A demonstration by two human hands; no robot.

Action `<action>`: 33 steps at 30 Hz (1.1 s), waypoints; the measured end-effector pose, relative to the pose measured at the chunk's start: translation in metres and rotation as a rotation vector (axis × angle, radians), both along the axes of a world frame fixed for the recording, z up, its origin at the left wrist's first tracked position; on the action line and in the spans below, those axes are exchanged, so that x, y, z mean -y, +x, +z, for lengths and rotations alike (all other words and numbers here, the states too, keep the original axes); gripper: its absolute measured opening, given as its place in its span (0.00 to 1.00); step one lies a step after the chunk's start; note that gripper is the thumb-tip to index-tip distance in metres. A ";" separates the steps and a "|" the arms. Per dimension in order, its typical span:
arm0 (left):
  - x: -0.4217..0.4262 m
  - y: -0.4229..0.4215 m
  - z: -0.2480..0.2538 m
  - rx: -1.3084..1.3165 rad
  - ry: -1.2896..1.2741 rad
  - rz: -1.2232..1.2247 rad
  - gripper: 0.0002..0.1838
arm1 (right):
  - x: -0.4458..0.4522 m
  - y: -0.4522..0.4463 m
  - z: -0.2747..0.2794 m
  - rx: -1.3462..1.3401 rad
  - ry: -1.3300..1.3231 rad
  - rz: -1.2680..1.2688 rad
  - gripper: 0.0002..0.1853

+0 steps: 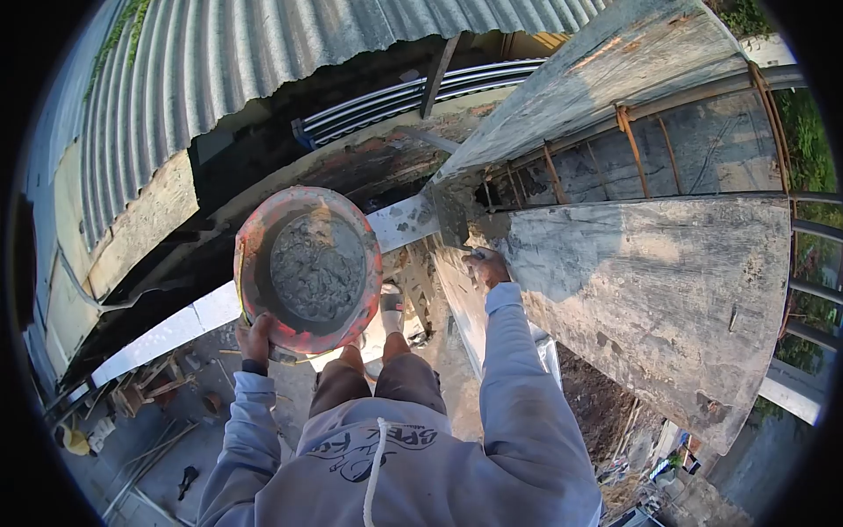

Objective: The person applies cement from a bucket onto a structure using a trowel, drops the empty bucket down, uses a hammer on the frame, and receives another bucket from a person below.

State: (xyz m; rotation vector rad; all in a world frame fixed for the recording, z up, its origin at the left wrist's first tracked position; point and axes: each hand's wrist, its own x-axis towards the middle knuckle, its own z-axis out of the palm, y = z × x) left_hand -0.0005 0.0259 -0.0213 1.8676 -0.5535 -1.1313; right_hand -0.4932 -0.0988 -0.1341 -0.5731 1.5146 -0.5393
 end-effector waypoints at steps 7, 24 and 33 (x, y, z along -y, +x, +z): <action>0.001 -0.004 0.006 0.084 0.024 0.022 0.12 | -0.013 0.048 0.029 0.132 0.001 -0.399 0.06; 0.016 -0.031 0.041 0.114 0.034 -0.144 0.15 | 0.007 0.144 0.272 -1.148 -0.907 1.187 0.17; 0.041 -0.080 0.083 0.362 -0.023 -0.400 0.15 | -0.002 0.200 0.170 -0.905 -0.555 1.480 0.19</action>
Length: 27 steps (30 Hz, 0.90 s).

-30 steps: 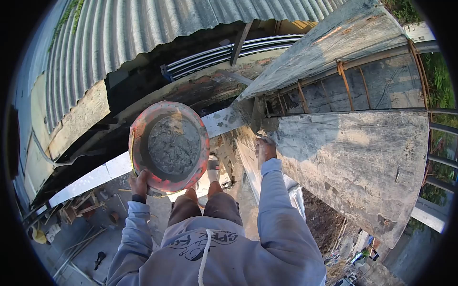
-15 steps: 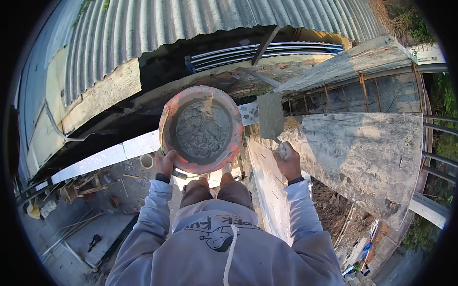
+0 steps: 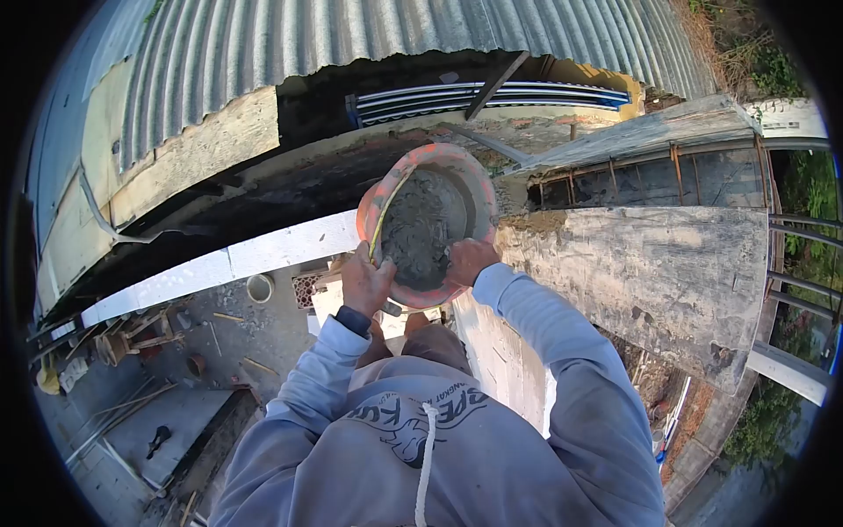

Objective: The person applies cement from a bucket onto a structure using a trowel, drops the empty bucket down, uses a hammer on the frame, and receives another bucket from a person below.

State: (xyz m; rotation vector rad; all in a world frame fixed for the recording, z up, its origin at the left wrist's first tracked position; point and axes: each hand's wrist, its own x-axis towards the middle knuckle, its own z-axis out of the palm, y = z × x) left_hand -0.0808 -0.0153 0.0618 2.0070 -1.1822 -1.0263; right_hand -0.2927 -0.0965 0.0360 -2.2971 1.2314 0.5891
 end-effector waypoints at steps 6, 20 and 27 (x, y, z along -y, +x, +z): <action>-0.003 -0.017 -0.003 0.033 -0.042 -0.085 0.18 | -0.041 -0.031 -0.019 0.213 -0.024 -0.278 0.19; -0.041 0.072 -0.069 -0.136 0.002 0.253 0.17 | -0.050 -0.018 0.044 0.301 0.000 -0.504 0.19; -0.035 0.099 -0.075 -0.279 -0.025 0.266 0.12 | -0.041 -0.019 0.086 0.405 -0.040 -0.558 0.18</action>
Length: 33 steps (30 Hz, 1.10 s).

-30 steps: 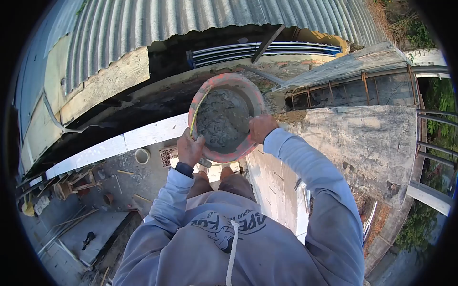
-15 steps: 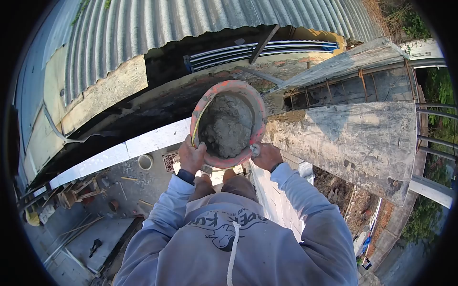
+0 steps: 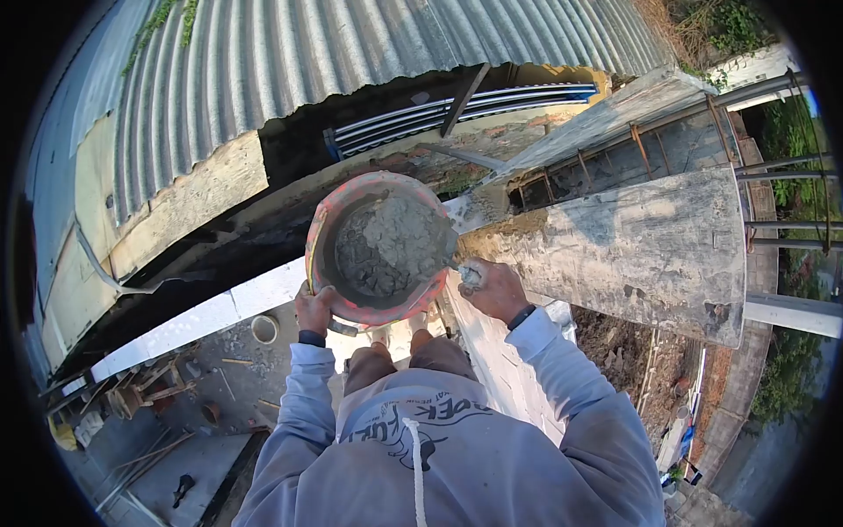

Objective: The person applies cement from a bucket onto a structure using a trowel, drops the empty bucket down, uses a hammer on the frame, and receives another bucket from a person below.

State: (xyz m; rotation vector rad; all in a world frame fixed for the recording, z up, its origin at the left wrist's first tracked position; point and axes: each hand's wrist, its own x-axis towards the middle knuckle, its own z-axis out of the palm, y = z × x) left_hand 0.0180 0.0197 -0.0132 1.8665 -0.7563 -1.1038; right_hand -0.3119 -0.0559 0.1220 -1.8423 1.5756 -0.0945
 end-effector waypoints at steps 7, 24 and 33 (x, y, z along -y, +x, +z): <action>-0.016 0.038 -0.003 -0.062 0.061 0.002 0.12 | -0.026 -0.039 0.010 -0.039 0.037 -0.247 0.18; -0.006 0.027 0.009 -0.027 0.077 0.094 0.12 | 0.079 -0.164 -0.140 0.389 0.707 -0.819 0.14; 0.010 -0.012 0.055 0.192 0.117 -0.017 0.15 | 0.025 -0.118 -0.088 0.032 0.326 -0.651 0.15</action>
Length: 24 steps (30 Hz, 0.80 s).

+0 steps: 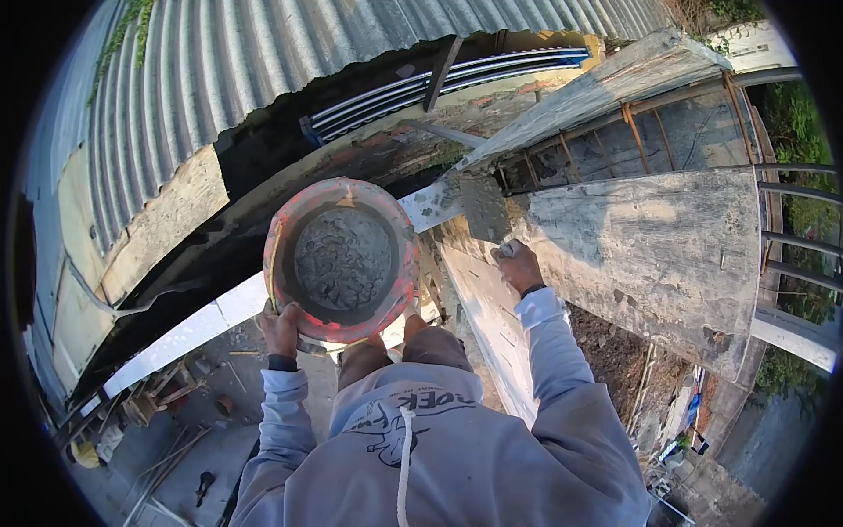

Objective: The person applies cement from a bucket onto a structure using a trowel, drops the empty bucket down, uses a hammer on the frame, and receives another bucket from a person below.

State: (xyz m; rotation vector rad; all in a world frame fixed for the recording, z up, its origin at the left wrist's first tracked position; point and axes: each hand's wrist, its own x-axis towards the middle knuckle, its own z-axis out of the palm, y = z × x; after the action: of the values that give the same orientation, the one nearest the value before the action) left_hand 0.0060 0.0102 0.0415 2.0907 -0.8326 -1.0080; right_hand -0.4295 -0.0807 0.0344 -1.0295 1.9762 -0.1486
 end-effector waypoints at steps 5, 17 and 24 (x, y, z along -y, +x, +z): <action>0.018 -0.031 0.020 -0.018 -0.024 -0.043 0.13 | -0.023 0.025 0.089 -0.149 -0.515 0.640 0.15; 0.038 -0.066 0.043 0.115 -0.072 -0.215 0.20 | 0.028 0.144 0.019 -0.344 -0.138 1.342 0.14; 0.034 -0.076 0.048 0.080 -0.051 -0.312 0.24 | -0.029 0.127 0.001 -0.057 -0.036 1.064 0.19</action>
State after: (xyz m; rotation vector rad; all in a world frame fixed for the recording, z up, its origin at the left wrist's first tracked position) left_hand -0.0705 -0.0242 0.0890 2.0075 -1.2401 -1.0541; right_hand -0.3022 -0.0520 0.0353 -1.9649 1.2404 0.4313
